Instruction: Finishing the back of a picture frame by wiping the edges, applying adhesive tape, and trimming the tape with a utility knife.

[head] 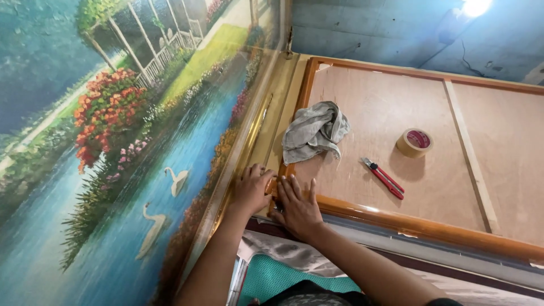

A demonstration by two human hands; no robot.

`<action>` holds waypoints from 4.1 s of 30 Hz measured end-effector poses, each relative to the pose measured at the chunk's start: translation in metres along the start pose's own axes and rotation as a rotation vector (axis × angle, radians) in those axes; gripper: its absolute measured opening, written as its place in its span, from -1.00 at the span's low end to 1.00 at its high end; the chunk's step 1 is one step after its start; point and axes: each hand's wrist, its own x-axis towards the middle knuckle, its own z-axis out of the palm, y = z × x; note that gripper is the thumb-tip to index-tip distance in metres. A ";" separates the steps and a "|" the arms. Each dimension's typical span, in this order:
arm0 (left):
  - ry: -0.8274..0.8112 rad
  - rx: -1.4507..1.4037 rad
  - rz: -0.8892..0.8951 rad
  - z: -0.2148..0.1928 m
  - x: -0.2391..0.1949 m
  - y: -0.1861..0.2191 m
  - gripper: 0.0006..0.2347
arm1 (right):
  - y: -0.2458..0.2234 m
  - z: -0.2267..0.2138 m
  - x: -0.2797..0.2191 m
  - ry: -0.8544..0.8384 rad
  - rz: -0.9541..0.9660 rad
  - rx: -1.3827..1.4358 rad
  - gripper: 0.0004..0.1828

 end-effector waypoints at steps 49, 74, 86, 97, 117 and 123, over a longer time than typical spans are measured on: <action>0.299 -0.656 -0.375 0.012 0.000 0.003 -0.47 | 0.005 -0.052 0.013 -0.490 0.331 0.936 -0.53; 0.493 -0.319 0.348 0.057 0.053 0.134 -0.79 | 0.220 -0.038 -0.046 -0.298 0.645 0.575 -0.61; 0.476 -0.256 0.036 0.040 0.010 0.144 -0.71 | 0.235 -0.003 0.085 -0.028 0.401 0.455 -0.30; 0.817 -0.283 -0.222 0.017 -0.046 0.100 -0.67 | 0.169 -0.045 0.132 0.241 0.201 0.832 -0.64; -0.590 -1.076 0.276 0.020 -0.079 0.213 -0.67 | 0.153 -0.207 -0.160 1.173 0.489 0.663 -0.71; 0.344 -0.410 0.172 0.066 -0.075 0.105 -0.64 | 0.185 0.021 -0.180 0.579 0.972 0.366 -0.67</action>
